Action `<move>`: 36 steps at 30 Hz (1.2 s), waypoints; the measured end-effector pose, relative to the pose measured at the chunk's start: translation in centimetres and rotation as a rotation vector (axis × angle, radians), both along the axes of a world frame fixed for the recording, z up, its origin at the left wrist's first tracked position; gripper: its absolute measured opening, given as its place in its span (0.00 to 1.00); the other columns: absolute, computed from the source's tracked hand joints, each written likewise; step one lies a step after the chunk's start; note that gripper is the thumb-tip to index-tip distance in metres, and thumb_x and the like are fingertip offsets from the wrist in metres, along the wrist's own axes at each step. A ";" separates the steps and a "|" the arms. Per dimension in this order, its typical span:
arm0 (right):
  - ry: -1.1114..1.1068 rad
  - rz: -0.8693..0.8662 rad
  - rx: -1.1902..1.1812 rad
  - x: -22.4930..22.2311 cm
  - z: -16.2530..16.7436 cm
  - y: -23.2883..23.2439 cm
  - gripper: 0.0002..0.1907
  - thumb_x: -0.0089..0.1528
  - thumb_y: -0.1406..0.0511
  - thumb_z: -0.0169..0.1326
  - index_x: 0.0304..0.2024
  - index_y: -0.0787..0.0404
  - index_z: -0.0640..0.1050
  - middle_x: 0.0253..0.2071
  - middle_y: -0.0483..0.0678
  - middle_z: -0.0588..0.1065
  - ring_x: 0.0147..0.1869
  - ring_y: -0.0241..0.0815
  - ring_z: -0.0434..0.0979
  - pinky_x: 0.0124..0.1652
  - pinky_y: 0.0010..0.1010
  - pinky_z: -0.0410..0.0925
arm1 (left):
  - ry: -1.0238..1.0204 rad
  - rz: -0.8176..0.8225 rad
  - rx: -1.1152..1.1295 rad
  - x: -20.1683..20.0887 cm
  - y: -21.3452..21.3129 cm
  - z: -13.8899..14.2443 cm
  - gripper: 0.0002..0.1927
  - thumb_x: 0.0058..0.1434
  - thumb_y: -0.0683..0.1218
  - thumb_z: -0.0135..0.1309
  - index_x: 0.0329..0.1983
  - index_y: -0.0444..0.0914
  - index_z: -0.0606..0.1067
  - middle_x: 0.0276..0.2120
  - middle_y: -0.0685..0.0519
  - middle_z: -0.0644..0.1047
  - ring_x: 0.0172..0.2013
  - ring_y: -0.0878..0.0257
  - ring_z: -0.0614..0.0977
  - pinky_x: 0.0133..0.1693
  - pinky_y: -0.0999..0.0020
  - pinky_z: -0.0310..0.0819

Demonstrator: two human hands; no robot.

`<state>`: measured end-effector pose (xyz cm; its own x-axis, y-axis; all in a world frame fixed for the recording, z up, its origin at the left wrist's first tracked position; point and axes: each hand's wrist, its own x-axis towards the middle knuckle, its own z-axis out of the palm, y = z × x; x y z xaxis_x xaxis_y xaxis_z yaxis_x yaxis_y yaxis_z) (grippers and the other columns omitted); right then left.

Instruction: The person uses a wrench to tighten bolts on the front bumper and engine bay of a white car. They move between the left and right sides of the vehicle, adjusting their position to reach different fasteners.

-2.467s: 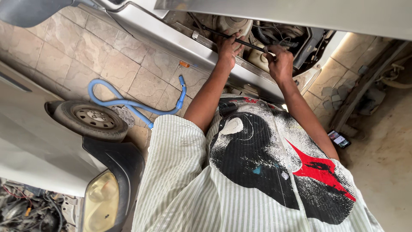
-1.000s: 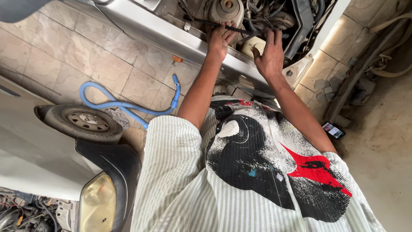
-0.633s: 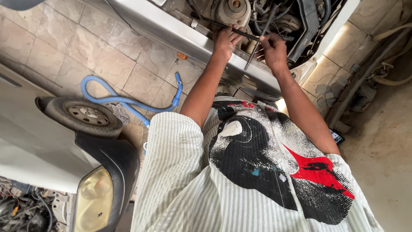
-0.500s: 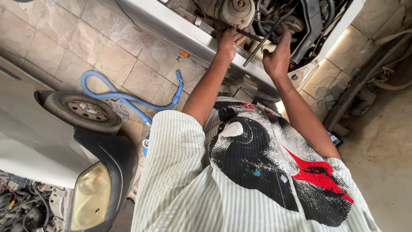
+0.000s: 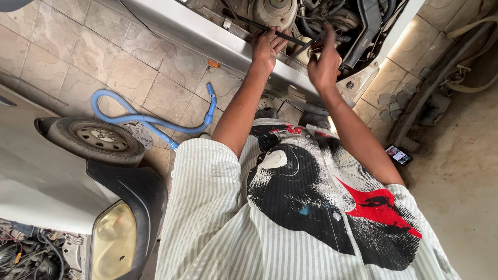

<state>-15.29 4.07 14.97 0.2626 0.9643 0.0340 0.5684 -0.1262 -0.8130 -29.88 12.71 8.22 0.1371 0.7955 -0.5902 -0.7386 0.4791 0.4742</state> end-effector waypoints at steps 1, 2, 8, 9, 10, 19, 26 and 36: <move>-0.265 0.051 0.120 -0.1 0.0 -0.5 0.27 0.57 0.67 0.60 0.58 0.61 0.71 0.42 0.55 0.78 0.40 0.48 0.82 0.33 0.32 0.75 | 0.007 0.016 0.001 0.0 0.0 0.1 0.15 0.68 0.40 0.50 0.56 0.36 0.64 0.43 0.46 0.78 0.49 0.46 0.83 0.60 0.46 0.77; -0.530 0.106 0.236 -0.1 0.0 -0.7 0.25 0.54 0.67 0.64 0.54 0.63 0.76 0.44 0.60 0.76 0.43 0.53 0.81 0.34 0.33 0.76 | 0.014 0.032 0.000 -0.1 0.0 0.3 0.16 0.66 0.40 0.50 0.56 0.40 0.64 0.42 0.47 0.78 0.48 0.45 0.83 0.59 0.45 0.77; -0.176 0.112 0.013 0.3 -0.2 0.1 0.13 0.68 0.60 0.66 0.45 0.62 0.79 0.42 0.52 0.78 0.41 0.47 0.83 0.40 0.40 0.74 | -0.043 0.049 0.074 -0.4 0.0 -0.1 0.16 0.66 0.37 0.52 0.53 0.39 0.63 0.40 0.47 0.76 0.48 0.42 0.83 0.58 0.40 0.77; 0.036 0.046 -0.097 0.3 -0.2 0.4 0.14 0.68 0.61 0.64 0.49 0.60 0.75 0.40 0.54 0.78 0.39 0.49 0.82 0.39 0.41 0.73 | -0.048 0.037 0.079 -0.4 0.1 -0.2 0.15 0.67 0.38 0.52 0.54 0.37 0.64 0.41 0.47 0.77 0.50 0.43 0.83 0.60 0.42 0.77; 0.249 -0.020 -0.208 0.3 -0.1 0.6 0.17 0.68 0.62 0.62 0.54 0.58 0.71 0.39 0.55 0.78 0.37 0.51 0.81 0.37 0.41 0.72 | -0.053 0.025 0.079 -0.4 0.2 -0.4 0.14 0.68 0.38 0.52 0.54 0.36 0.64 0.43 0.47 0.78 0.51 0.44 0.83 0.61 0.43 0.77; -0.558 0.167 0.207 -0.1 0.7 -0.2 0.16 0.62 0.62 0.66 0.47 0.55 0.74 0.43 0.57 0.81 0.43 0.48 0.82 0.38 0.36 0.75 | -0.007 -0.001 0.066 -0.4 -0.3 0.0 0.16 0.67 0.40 0.52 0.55 0.39 0.64 0.42 0.48 0.77 0.50 0.44 0.82 0.59 0.41 0.76; 0.241 -0.050 -0.257 0.2 0.1 0.2 0.28 0.68 0.65 0.56 0.68 0.58 0.63 0.46 0.57 0.83 0.41 0.46 0.87 0.44 0.40 0.77 | 0.002 -0.018 0.032 -0.7 -0.5 0.2 0.15 0.67 0.40 0.51 0.55 0.39 0.65 0.41 0.46 0.79 0.50 0.45 0.83 0.61 0.42 0.75; -0.676 0.319 0.316 1.7 -0.1 -1.3 0.26 0.59 0.65 0.71 0.59 0.56 0.79 0.62 0.53 0.72 0.70 0.54 0.64 0.58 0.48 0.71 | -0.063 -0.040 0.194 -0.4 -0.7 -1.5 0.12 0.69 0.42 0.49 0.55 0.41 0.68 0.43 0.50 0.78 0.54 0.46 0.81 0.61 0.44 0.72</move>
<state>-13.55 2.77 14.84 -0.1984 0.9076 0.3700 0.9192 0.3033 -0.2511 -30.30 12.03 6.76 0.2025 0.8868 -0.4153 -0.7524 0.4124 0.5137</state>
